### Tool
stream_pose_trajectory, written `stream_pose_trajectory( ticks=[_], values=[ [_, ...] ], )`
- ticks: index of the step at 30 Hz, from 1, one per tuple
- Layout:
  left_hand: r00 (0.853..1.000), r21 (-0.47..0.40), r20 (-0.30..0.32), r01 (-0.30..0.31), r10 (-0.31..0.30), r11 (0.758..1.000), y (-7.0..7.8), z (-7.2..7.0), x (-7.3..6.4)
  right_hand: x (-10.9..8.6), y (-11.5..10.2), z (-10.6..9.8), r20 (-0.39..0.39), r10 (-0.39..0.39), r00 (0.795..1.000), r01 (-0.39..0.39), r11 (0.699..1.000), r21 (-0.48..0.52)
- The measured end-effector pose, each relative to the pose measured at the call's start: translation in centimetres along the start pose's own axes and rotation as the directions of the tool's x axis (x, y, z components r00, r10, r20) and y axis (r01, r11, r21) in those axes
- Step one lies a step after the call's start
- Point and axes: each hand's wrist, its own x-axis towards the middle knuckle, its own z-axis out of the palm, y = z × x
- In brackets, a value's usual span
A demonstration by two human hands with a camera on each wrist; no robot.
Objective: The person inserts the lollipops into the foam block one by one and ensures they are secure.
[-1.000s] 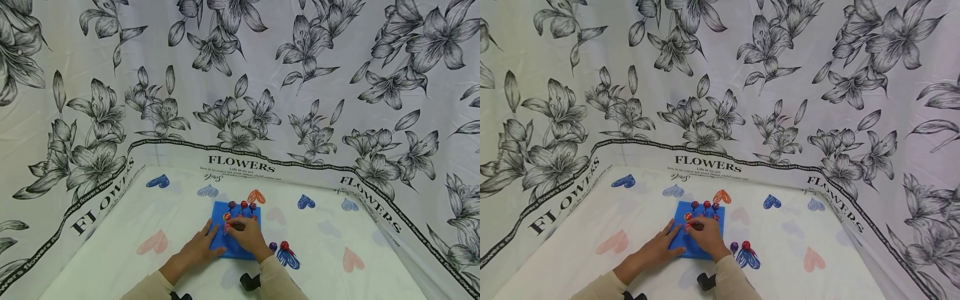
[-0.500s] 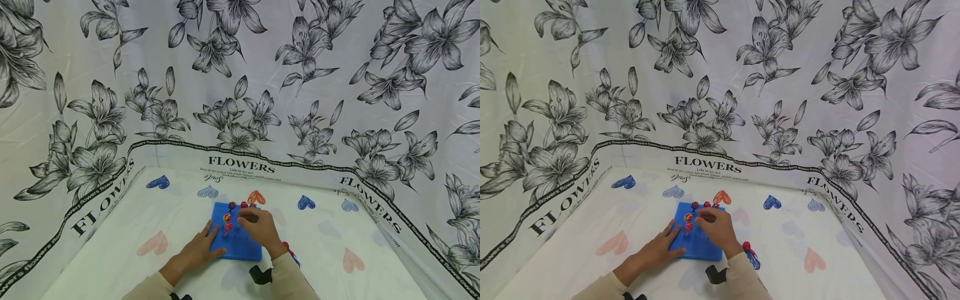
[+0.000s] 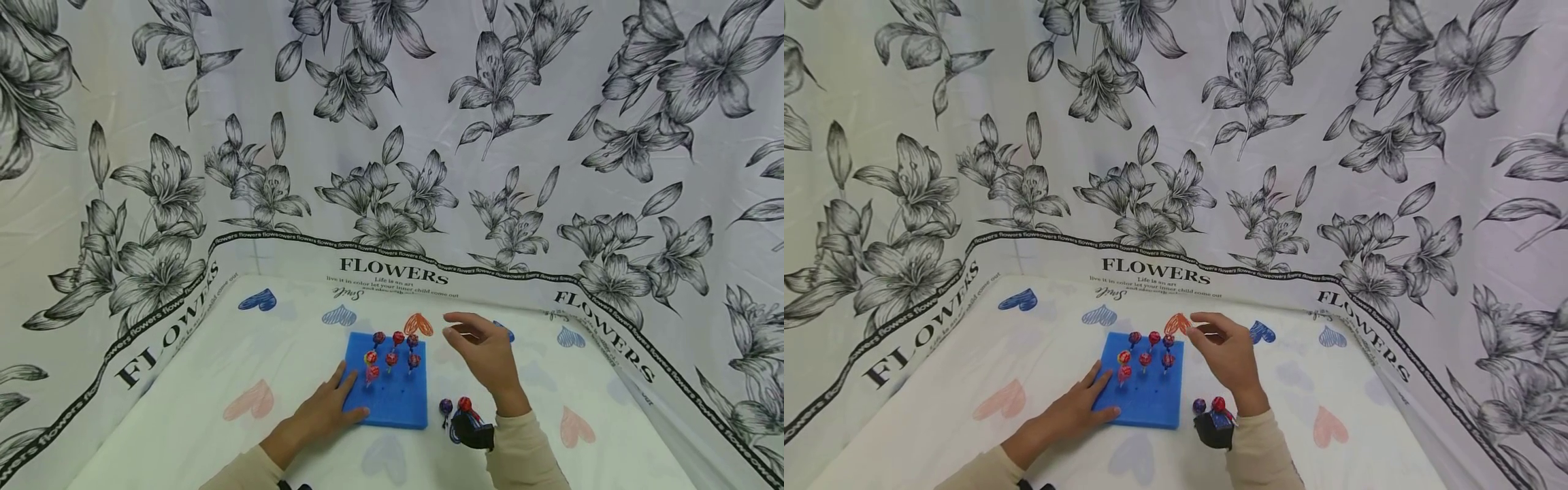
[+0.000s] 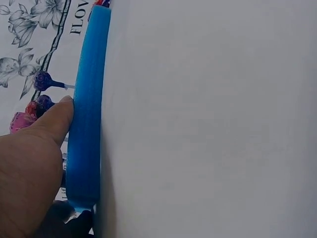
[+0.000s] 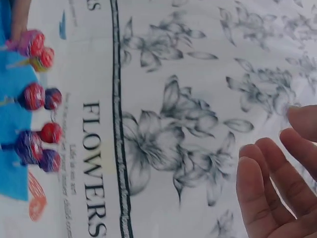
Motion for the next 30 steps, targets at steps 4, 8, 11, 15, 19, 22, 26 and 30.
stream_pose_trajectory(
  ticks=[4, 8, 11, 15, 19, 22, 26, 30],
  values=[
    [1.000, 0.006, 0.002, 0.004, -0.004, 1.000, 0.0, 0.0, -0.1, -0.5, 1.7, -1.7, -0.070, 0.002, 0.998, -0.004, 0.999, -0.032],
    [1.000, 0.011, 0.001, 0.004, -0.004, 1.000, 0.1, -0.1, 0.0, -1.2, 4.6, -2.9, -0.138, 0.074, 0.988, -0.079, 0.996, -0.034],
    [1.000, 0.012, 0.001, 0.008, -0.008, 1.000, 0.1, -0.1, 0.0, -1.8, 6.0, -3.5, -0.156, 0.135, 0.979, -0.143, 0.989, -0.044],
    [1.000, 0.010, 0.003, 0.015, -0.015, 1.000, 0.2, -0.1, 0.0, -2.7, 7.9, -3.8, -0.172, 0.222, 0.960, -0.236, 0.969, -0.071],
    [1.000, 0.012, 0.005, 0.022, -0.023, 1.000, 0.3, 0.0, -0.1, -3.9, 10.0, -3.7, -0.178, 0.299, 0.938, -0.317, 0.945, -0.085],
    [1.000, 0.019, 0.002, 0.024, -0.024, 1.000, 0.3, 0.0, -0.1, -4.7, 11.4, -3.4, -0.167, 0.355, 0.920, -0.372, 0.924, -0.083],
    [1.000, 0.021, -0.003, 0.018, -0.018, 1.000, 0.3, 0.0, -0.1, -5.7, 13.2, -2.9, -0.139, 0.434, 0.890, -0.447, 0.890, -0.087],
    [1.000, 0.018, -0.005, 0.018, -0.018, 1.000, 0.3, 0.0, -0.1, -6.6, 14.7, -2.1, -0.097, 0.513, 0.853, -0.522, 0.845, -0.116]
  ],
)
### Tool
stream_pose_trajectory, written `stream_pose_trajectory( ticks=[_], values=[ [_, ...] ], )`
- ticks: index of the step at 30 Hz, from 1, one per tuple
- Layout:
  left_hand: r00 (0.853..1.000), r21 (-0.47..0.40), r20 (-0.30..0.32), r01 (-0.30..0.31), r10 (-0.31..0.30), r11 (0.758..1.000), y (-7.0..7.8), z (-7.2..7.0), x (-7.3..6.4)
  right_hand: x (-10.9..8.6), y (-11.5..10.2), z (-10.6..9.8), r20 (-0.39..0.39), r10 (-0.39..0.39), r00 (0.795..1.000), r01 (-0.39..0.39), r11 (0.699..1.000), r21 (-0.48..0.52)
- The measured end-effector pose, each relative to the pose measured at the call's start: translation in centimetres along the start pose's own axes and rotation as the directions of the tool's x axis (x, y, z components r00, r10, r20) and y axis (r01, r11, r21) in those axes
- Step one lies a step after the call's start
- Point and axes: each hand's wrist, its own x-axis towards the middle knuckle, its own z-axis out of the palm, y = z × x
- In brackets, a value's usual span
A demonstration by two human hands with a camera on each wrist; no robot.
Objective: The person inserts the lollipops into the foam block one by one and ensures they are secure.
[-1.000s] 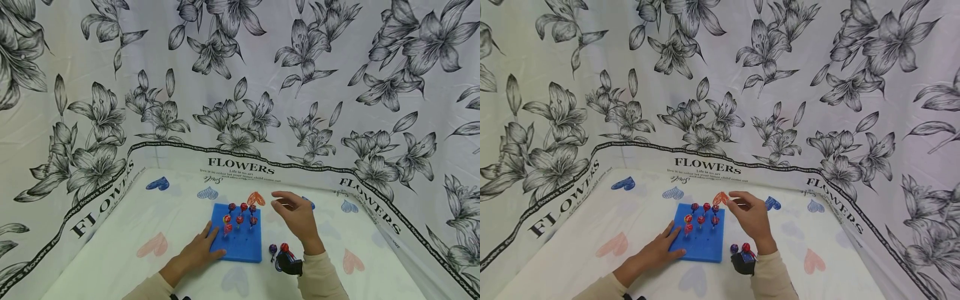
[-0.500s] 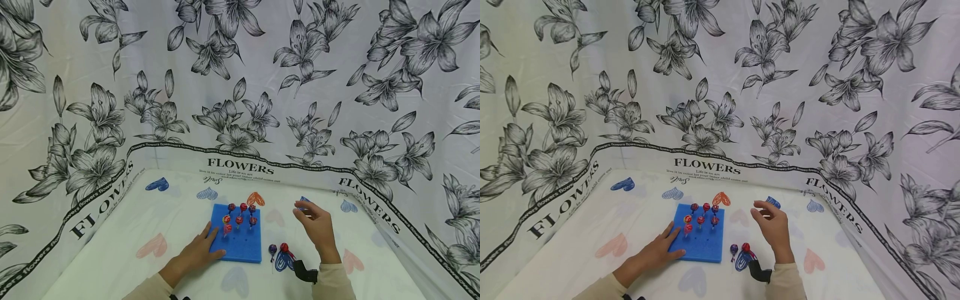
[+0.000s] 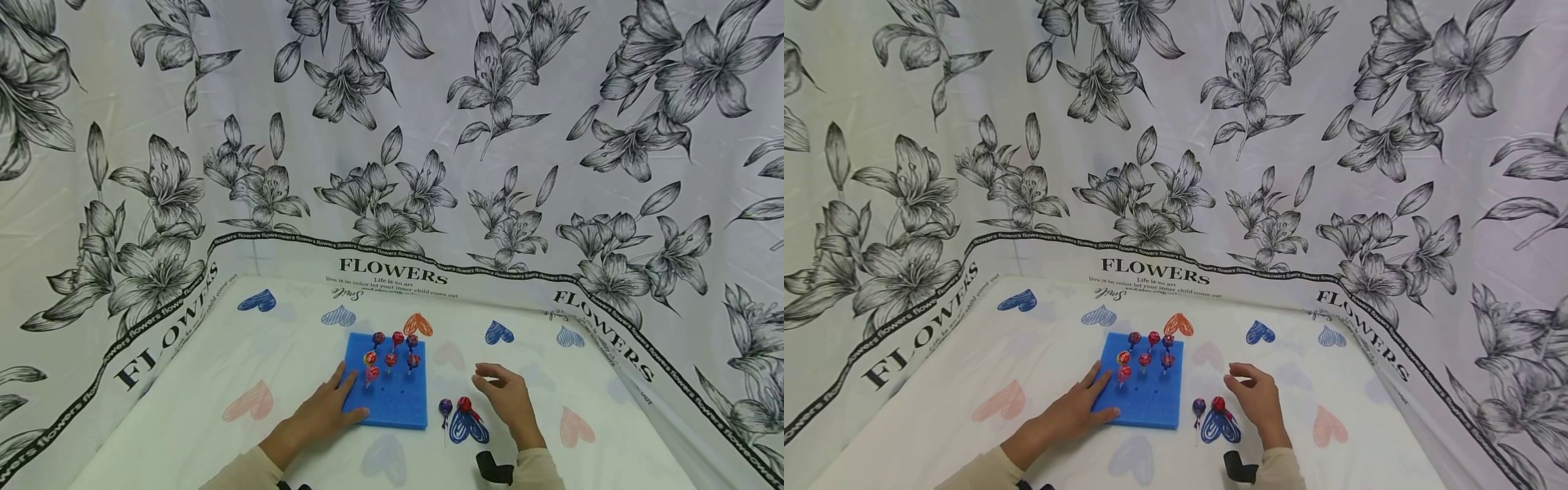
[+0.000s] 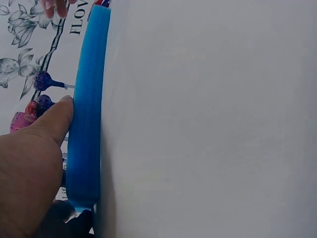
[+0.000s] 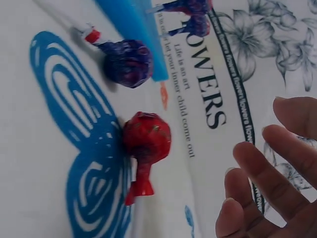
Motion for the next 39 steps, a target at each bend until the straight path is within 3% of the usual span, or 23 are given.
stream_pose_trajectory(
  ticks=[5, 13, 26, 33, 36, 39],
  values=[
    [1.000, 0.008, -0.001, 0.004, -0.004, 1.000, 0.0, 0.0, 0.0, -0.2, 1.4, 0.9, 0.078, 0.048, 0.996, -0.043, 0.997, -0.071],
    [1.000, 0.012, -0.004, 0.009, -0.008, 1.000, 0.0, 0.1, 0.1, -0.5, 2.8, 1.4, 0.202, 0.031, 0.979, 0.000, 0.988, -0.155],
    [1.000, -0.003, -0.008, 0.013, -0.013, 1.000, -0.2, 0.1, -0.1, -0.4, 2.0, 2.1, 0.212, -0.031, 0.977, 0.087, 0.961, -0.262],
    [1.000, -0.011, 0.004, 0.018, -0.018, 1.000, -0.2, 0.3, 0.0, 0.1, 1.7, 2.2, 0.217, -0.010, 0.976, 0.078, 0.949, -0.307],
    [1.000, -0.008, 0.014, 0.019, -0.019, 1.000, -0.3, 0.3, 0.1, 0.2, 1.2, 1.8, 0.166, -0.016, 0.986, 0.060, 0.962, -0.266],
    [1.000, 0.000, 0.005, 0.010, -0.010, 1.000, -0.3, 0.3, 0.2, 0.3, 0.1, 1.3, 0.098, -0.033, 0.995, 0.049, 0.985, -0.165]
  ],
)
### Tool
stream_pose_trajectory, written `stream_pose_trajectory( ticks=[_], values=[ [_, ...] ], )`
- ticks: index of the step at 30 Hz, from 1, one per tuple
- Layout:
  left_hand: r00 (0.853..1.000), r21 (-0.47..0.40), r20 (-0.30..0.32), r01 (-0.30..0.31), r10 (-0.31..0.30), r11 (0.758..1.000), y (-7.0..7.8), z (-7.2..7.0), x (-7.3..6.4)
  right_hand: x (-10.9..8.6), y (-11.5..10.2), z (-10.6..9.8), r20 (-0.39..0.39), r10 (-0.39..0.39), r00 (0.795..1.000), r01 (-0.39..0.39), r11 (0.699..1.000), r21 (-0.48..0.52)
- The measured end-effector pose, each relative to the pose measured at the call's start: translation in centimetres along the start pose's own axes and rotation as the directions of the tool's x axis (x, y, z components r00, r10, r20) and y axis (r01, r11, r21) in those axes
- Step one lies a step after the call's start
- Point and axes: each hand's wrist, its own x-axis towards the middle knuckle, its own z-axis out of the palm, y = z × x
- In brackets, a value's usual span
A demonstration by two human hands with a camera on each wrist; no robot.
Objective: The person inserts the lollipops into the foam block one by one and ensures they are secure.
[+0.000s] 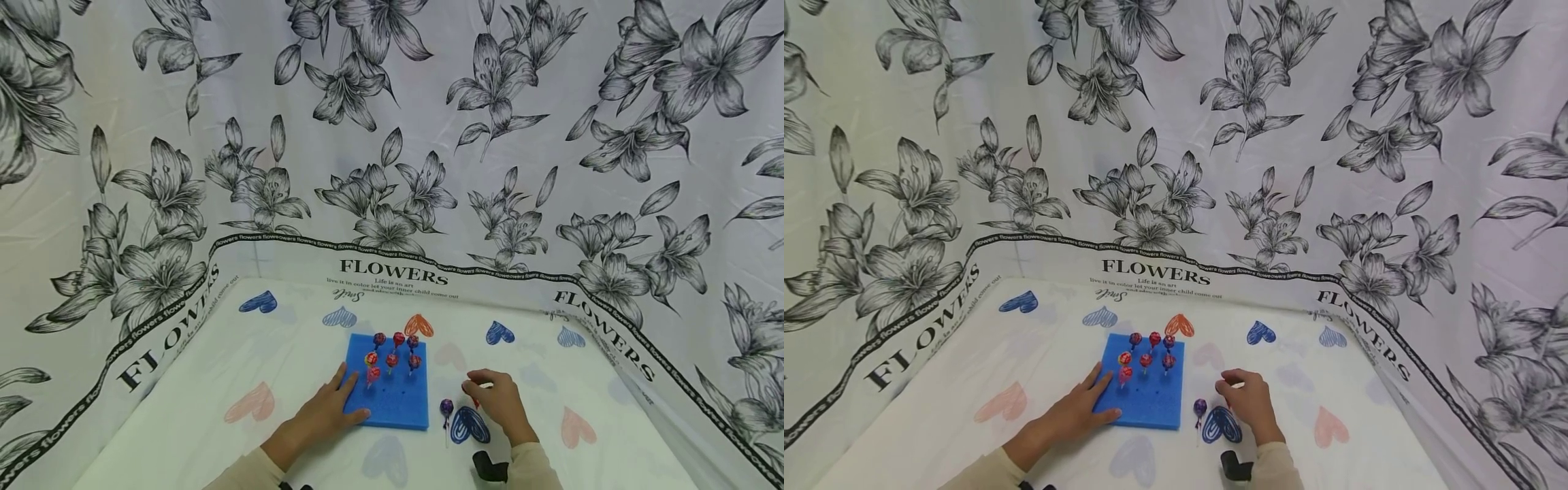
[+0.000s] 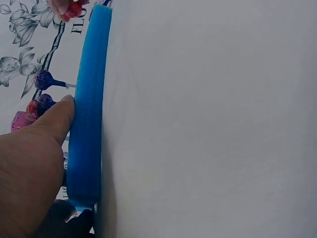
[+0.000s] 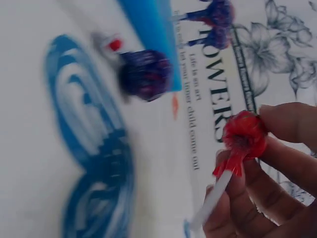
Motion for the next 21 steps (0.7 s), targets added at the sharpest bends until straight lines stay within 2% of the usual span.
stream_pose_trajectory(
  ticks=[3, 6, 8, 14, 21],
  values=[
    [1.000, 0.005, -0.014, -0.012, 0.012, 1.000, 0.0, -0.1, 0.1, 0.2, -1.4, -0.8, -0.045, -0.004, 0.999, 0.010, 0.990, 0.138],
    [1.000, 0.004, -0.016, -0.019, 0.019, 1.000, -0.1, -0.1, 0.1, 0.3, -2.7, -1.3, -0.056, -0.002, 0.998, 0.017, 0.962, 0.272],
    [1.000, 0.001, -0.015, -0.022, 0.022, 1.000, -0.2, -0.1, 0.1, 0.3, -3.5, -1.5, -0.062, -0.018, 0.998, 0.038, 0.944, 0.327],
    [1.000, -0.002, -0.002, -0.002, 0.002, 1.000, -0.3, 0.2, 0.1, 0.4, -5.8, -1.1, -0.099, -0.128, 0.987, 0.158, 0.899, 0.409],
    [1.000, 0.007, 0.002, 0.000, 0.000, 1.000, -0.2, 0.2, 0.1, 0.6, -7.9, 0.2, -0.119, -0.202, 0.972, 0.235, 0.844, 0.482]
  ],
)
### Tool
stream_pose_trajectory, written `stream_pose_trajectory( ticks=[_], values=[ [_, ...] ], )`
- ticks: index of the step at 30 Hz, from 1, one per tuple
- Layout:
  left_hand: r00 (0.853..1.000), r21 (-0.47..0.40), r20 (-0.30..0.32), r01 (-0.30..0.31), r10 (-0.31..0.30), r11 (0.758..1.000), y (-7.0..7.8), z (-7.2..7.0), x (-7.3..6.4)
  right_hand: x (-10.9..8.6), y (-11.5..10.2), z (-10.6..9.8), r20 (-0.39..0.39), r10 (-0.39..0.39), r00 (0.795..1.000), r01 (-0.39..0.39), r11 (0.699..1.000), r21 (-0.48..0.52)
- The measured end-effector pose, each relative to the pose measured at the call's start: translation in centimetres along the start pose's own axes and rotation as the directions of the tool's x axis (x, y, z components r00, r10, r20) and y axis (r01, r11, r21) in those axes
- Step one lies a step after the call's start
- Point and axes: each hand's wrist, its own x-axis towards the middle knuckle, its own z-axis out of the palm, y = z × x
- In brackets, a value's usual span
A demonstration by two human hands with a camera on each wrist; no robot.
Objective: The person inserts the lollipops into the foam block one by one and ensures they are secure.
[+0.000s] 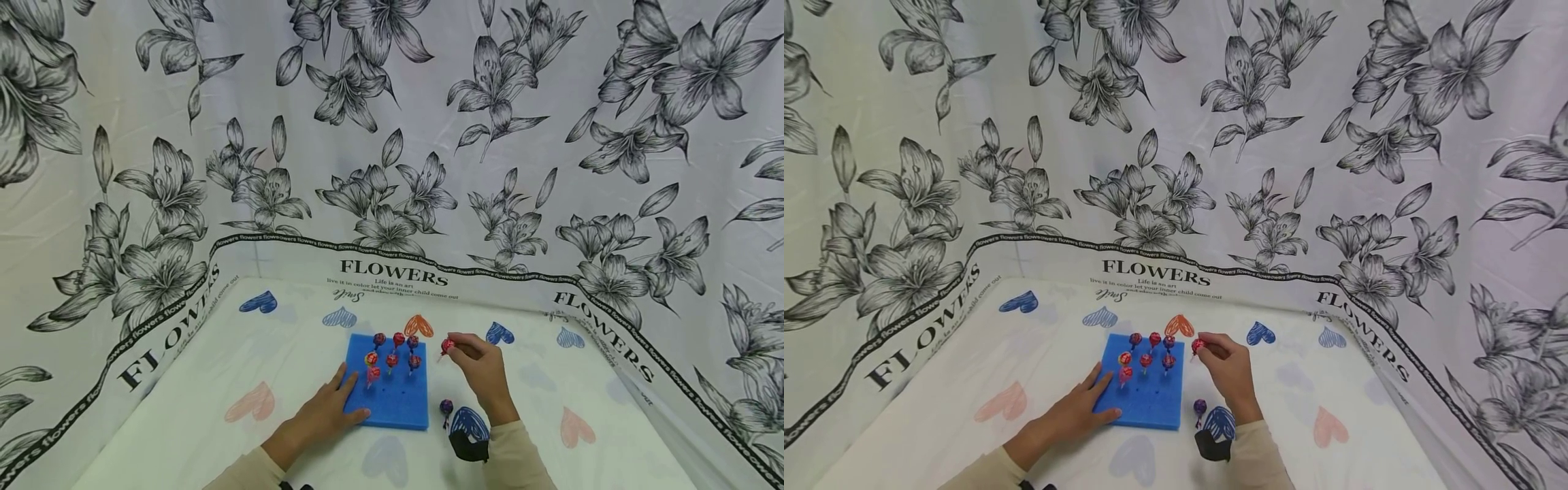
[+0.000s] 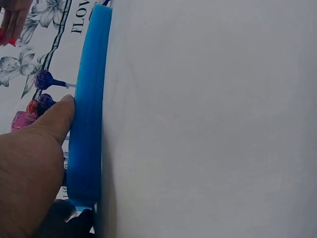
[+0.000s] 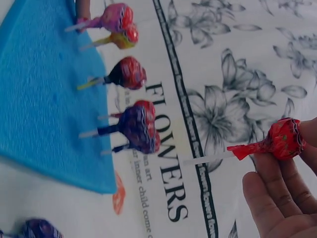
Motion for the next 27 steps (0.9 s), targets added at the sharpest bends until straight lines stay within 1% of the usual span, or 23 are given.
stream_pose_trajectory(
  ticks=[5, 11, 14, 18, 20, 25, 27],
  values=[
    [1.000, -0.002, -0.001, -0.005, 0.005, 1.000, 0.0, 0.0, 0.0, 0.1, -0.2, 1.5, 0.025, -0.033, 0.999, 0.032, 0.999, 0.021],
    [1.000, -0.018, -0.007, -0.017, 0.017, 1.000, -0.1, 0.1, -0.1, 0.2, -0.3, 3.5, 0.076, -0.069, 0.995, 0.069, 0.998, 0.008],
    [1.000, -0.014, -0.010, -0.022, 0.022, 1.000, -0.2, 0.2, -0.1, -0.3, -1.2, 4.5, 0.121, -0.082, 0.989, 0.082, 0.997, 0.004],
    [1.000, -0.007, -0.012, -0.026, 0.026, 1.000, -0.2, 0.1, 0.0, -1.0, -2.4, 5.6, 0.158, -0.086, 0.984, 0.088, 0.996, -0.009],
    [1.000, 0.001, -0.012, -0.027, 0.027, 1.000, -0.1, 0.1, 0.0, -1.1, -1.9, 6.0, 0.165, -0.078, 0.983, 0.082, 0.996, -0.020],
    [0.999, 0.007, -0.018, -0.032, 0.032, 0.999, -0.1, 0.0, -0.1, -0.9, 1.4, 6.7, 0.191, -0.067, 0.979, 0.073, 0.997, -0.025],
    [0.999, 0.008, -0.022, -0.035, 0.036, 0.999, -0.1, -0.1, -0.1, -0.9, 2.4, 6.9, 0.202, -0.068, 0.977, 0.074, 0.997, -0.022]
  ],
)
